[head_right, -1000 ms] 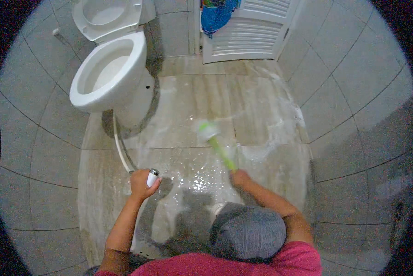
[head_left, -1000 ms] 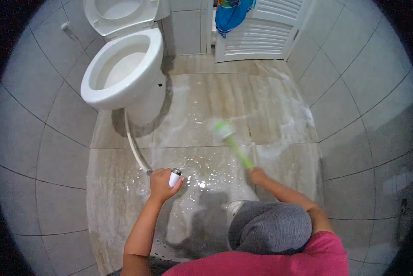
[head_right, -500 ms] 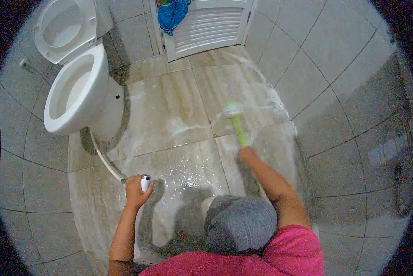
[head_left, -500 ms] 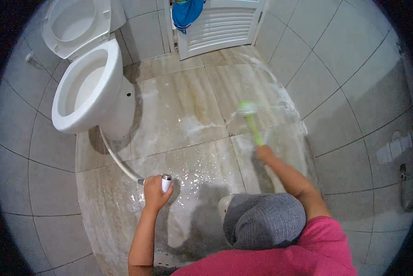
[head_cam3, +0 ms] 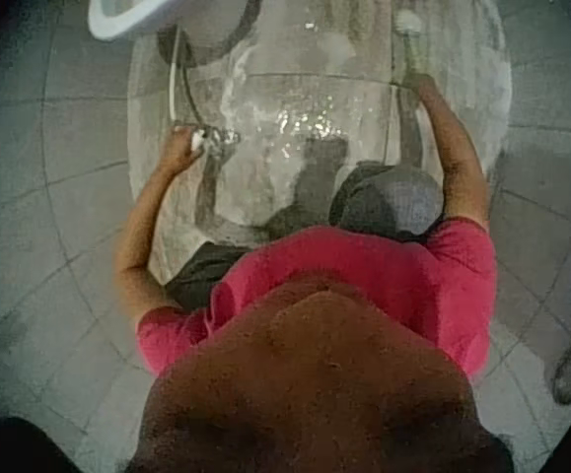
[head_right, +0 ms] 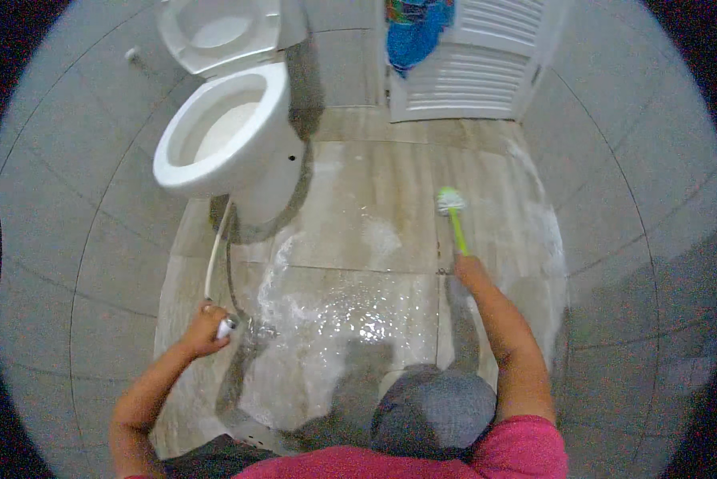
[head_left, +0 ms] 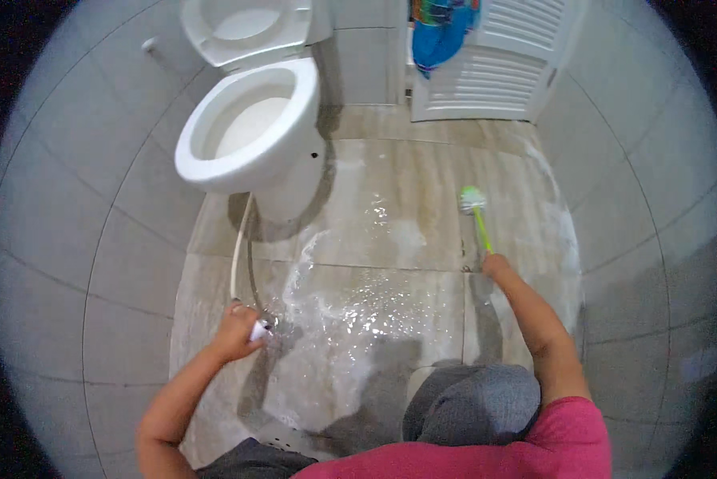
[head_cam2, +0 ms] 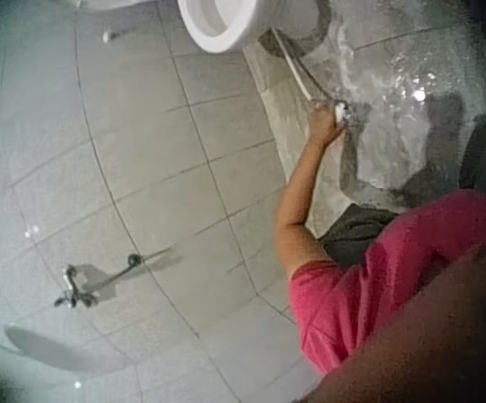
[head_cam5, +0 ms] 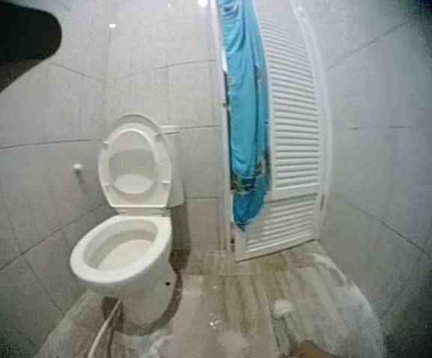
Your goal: The person scrubs the tiled bathroom floor with a green brush while rinsing with a handheld shower head. They then scrub the inside of the toilet bowl with the same brush and rinse it with the shower head.
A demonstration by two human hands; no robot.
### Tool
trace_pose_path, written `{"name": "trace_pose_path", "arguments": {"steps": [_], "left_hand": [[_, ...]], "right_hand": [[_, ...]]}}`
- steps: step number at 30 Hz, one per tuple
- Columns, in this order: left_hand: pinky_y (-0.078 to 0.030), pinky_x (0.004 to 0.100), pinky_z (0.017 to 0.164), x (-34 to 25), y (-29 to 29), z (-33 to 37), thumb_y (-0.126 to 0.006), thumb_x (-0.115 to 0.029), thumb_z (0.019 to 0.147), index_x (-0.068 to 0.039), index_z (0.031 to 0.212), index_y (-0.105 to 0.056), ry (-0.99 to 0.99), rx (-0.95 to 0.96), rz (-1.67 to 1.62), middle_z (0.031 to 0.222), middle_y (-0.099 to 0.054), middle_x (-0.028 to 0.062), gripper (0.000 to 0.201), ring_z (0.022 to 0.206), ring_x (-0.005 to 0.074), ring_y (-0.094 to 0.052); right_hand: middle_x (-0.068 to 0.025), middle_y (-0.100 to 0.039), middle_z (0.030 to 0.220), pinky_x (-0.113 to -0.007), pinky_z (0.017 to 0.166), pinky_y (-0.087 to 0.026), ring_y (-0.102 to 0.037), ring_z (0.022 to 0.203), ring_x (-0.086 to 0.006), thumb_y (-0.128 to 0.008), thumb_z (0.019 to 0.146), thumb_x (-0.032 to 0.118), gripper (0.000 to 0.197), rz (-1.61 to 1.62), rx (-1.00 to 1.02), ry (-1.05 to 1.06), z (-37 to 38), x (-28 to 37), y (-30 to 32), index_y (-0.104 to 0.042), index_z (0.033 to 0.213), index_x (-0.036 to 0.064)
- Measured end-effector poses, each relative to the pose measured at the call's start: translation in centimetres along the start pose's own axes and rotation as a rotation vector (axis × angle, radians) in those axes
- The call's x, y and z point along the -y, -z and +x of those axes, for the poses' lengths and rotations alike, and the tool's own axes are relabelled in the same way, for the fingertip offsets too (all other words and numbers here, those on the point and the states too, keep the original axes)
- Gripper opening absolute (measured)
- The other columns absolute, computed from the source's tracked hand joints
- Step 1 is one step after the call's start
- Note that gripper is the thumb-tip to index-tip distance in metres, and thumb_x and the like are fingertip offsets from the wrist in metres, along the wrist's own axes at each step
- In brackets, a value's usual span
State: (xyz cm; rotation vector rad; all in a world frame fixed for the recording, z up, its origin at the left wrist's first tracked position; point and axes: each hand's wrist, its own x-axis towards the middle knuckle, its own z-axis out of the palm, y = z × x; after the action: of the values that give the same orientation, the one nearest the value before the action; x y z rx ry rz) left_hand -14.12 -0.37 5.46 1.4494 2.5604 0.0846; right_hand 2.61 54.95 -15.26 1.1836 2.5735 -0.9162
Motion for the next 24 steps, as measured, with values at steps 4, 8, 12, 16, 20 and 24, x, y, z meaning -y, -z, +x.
{"name": "trace_pose_path", "arguments": {"steps": [4, 8, 12, 16, 20, 24], "left_hand": [[-0.025, 0.0433, 0.092, 2.5, 3.9, -5.2, -0.065, -0.019, 0.055, -0.007, 0.087, -0.048, 0.101, -0.043, 0.069, 0.088, -0.053, 0.0126, 0.038, 0.09, 0.0293, -0.049], [-0.024, 0.0436, 0.092, 2.4, 5.4, -9.7, -0.065, -0.014, 0.054, -0.007, 0.084, -0.046, 0.209, -0.1, 0.092, 0.09, -0.051, 0.0116, 0.036, 0.093, 0.0274, -0.047], [-0.024, 0.0441, 0.092, 2.7, 3.8, -13.5, -0.062, -0.008, 0.051, -0.007, 0.087, -0.044, 0.203, -0.253, -0.021, 0.093, -0.05, 0.0111, 0.04, 0.095, 0.0275, -0.046], [-0.025, 0.0442, 0.091, 3.4, -1.0, -14.5, -0.059, -0.007, 0.051, -0.007, 0.087, -0.044, 0.2, -0.395, -0.134, 0.093, -0.049, 0.0114, 0.039, 0.097, 0.0281, -0.045], [-0.024, 0.0448, 0.091, 5.9, -3.3, -14.8, -0.057, -0.004, 0.052, -0.006, 0.088, -0.045, 0.203, -0.391, -0.184, 0.093, -0.049, 0.0111, 0.038, 0.098, 0.0279, -0.044], [-0.023, 0.0457, 0.092, 9.4, -3.3, -15.1, -0.054, -0.001, 0.052, -0.007, 0.089, -0.046, 0.241, -0.458, -0.226, 0.094, -0.05, 0.0105, 0.038, 0.098, 0.0274, -0.044]], "right_hand": [[-0.0174, -0.059, 0.086, -0.042, 0.067, -0.044, -0.057, 0.077, -0.0318, -0.039, 0.078, 0.04, 0.044, -0.517, 0.265, 0.422, -6.0, 9.8, -3.9, -0.058, 0.084, 0.0007], [-0.0152, -0.059, 0.086, -0.042, 0.069, -0.044, -0.058, 0.078, -0.0313, -0.039, 0.077, 0.05, 0.051, -0.696, 0.425, 0.701, -9.9, 16.5, -4.8, -0.059, 0.085, 0.0036], [-0.0158, -0.06, 0.083, -0.042, 0.066, -0.045, -0.057, 0.078, -0.0319, -0.04, 0.079, 0.043, 0.043, -0.641, 0.1, 0.413, -3.0, 17.4, -4.1, -0.06, 0.084, 0.0051], [-0.02, -0.058, 0.082, -0.042, 0.065, -0.045, -0.057, 0.078, -0.034, -0.041, 0.081, 0.032, 0.036, -0.141, -0.007, 0.095, 1.5, 18.3, -9.6, -0.059, 0.083, 0.0011], [-0.0207, -0.058, 0.076, -0.044, 0.059, -0.043, -0.056, 0.068, -0.0356, -0.033, 0.083, 0.038, 0.046, -0.31, 0.147, 0.475, -8.7, 23.3, -19.3, -0.057, 0.077, -0.0005], [-0.0228, -0.056, 0.089, -0.043, 0.075, -0.042, -0.054, 0.083, -0.0358, -0.032, 0.081, 0.044, 0.051, -0.381, 0.446, 0.532, -22.5, 30.2, -25.3, -0.055, 0.09, -0.001]]}}
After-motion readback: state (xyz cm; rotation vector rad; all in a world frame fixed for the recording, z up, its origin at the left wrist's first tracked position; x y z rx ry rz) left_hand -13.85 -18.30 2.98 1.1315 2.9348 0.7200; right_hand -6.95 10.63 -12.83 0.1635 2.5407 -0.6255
